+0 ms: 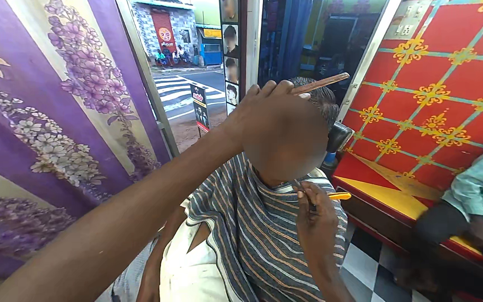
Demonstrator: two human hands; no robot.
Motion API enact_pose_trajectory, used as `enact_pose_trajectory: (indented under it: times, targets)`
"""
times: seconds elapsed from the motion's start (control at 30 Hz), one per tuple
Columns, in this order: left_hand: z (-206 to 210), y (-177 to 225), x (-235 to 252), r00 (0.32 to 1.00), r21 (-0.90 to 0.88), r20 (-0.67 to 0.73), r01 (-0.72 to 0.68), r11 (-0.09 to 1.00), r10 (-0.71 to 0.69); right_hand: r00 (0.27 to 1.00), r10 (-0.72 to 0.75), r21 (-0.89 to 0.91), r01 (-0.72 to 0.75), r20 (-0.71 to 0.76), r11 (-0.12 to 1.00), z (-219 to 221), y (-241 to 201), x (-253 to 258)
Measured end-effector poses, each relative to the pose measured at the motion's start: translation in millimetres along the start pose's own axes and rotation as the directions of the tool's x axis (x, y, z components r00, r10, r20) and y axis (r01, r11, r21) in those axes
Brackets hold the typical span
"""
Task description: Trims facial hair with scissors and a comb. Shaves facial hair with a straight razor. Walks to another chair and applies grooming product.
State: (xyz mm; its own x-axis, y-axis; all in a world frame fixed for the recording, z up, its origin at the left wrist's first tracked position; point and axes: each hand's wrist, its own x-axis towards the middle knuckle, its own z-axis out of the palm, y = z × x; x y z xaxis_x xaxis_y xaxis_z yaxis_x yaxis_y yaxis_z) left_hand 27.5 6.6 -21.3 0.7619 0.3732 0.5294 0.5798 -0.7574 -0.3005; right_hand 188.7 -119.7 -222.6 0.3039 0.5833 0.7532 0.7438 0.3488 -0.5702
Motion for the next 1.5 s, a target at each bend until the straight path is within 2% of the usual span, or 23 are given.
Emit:
enact_pose_trajectory:
  times: [0.17,0.37,0.83,1.3,1.5]
  targets:
    - [4.8,9.3,10.6,0.994,0.116,0.109,-0.012,0.993,-0.001,0.999,-0.009,0.011,0.01,-0.051,1.0,19.6,-0.9,4.0]
    - [6.1,15.9,14.2,0.989,0.148,0.147,0.006,0.989,-0.028,0.994,-0.06,-0.036,0.057,-0.088,0.998,24.5,-6.5,14.8]
    - [10.4,11.8,11.4,0.996,0.164,0.088,-0.029,0.986,0.015,0.989,-0.106,-0.103,0.095,-0.099,0.99,29.0,-9.5,22.2]
    - [12.4,9.9,11.0,0.996,0.164,0.093,-0.025,0.986,0.01,0.99,-0.103,-0.118,0.091,-0.1,0.989,30.9,-11.2,25.8]
    - [11.5,6.7,7.9,0.993,0.159,0.057,-0.11,0.981,0.103,0.993,-0.096,-0.153,0.084,-0.074,0.985,28.1,-11.9,27.9]
